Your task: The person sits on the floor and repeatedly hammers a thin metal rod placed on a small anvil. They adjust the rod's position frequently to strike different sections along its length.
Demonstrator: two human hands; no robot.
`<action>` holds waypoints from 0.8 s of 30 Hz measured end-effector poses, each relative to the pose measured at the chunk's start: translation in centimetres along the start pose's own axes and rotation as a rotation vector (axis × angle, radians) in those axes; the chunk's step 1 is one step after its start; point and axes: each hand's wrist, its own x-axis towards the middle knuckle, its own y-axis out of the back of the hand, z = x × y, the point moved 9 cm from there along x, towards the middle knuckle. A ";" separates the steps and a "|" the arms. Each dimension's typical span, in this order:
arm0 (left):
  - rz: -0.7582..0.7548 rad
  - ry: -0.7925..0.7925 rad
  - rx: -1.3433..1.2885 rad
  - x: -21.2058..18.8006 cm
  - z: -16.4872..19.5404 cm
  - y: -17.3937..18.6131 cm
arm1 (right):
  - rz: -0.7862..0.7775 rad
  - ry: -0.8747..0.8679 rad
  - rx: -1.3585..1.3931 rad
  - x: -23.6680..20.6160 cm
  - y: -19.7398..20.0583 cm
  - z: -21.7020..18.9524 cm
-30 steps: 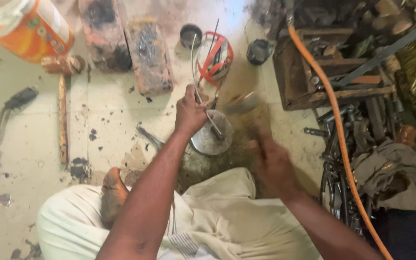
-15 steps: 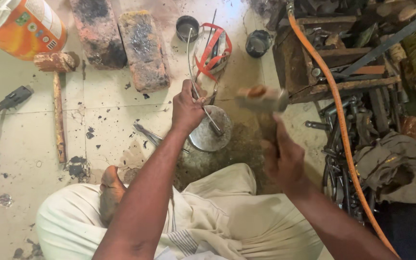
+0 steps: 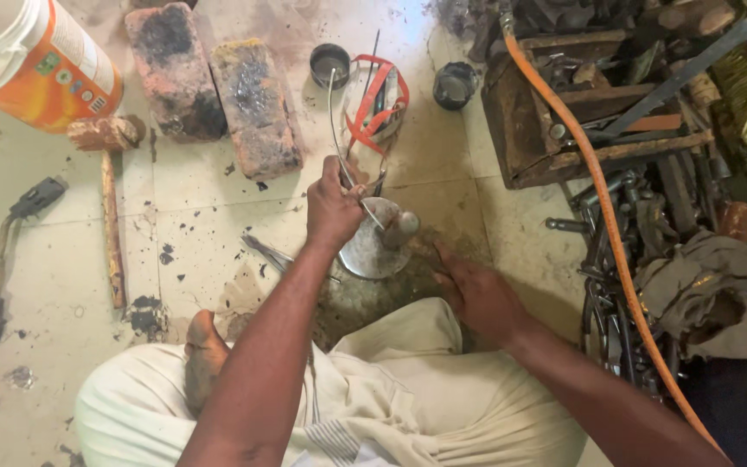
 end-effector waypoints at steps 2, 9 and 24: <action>0.062 -0.107 -0.027 0.1 0.9 0.5 | 0.118 0.051 -0.017 -0.1 1.1 -0.4; -0.012 0.035 0.020 -0.1 -1.2 -0.8 | 0.009 -0.017 0.091 -0.1 0.5 1.0; -0.165 0.212 -0.378 -1.1 5.4 3.2 | -0.352 -1.211 0.751 -13.6 -3.3 21.1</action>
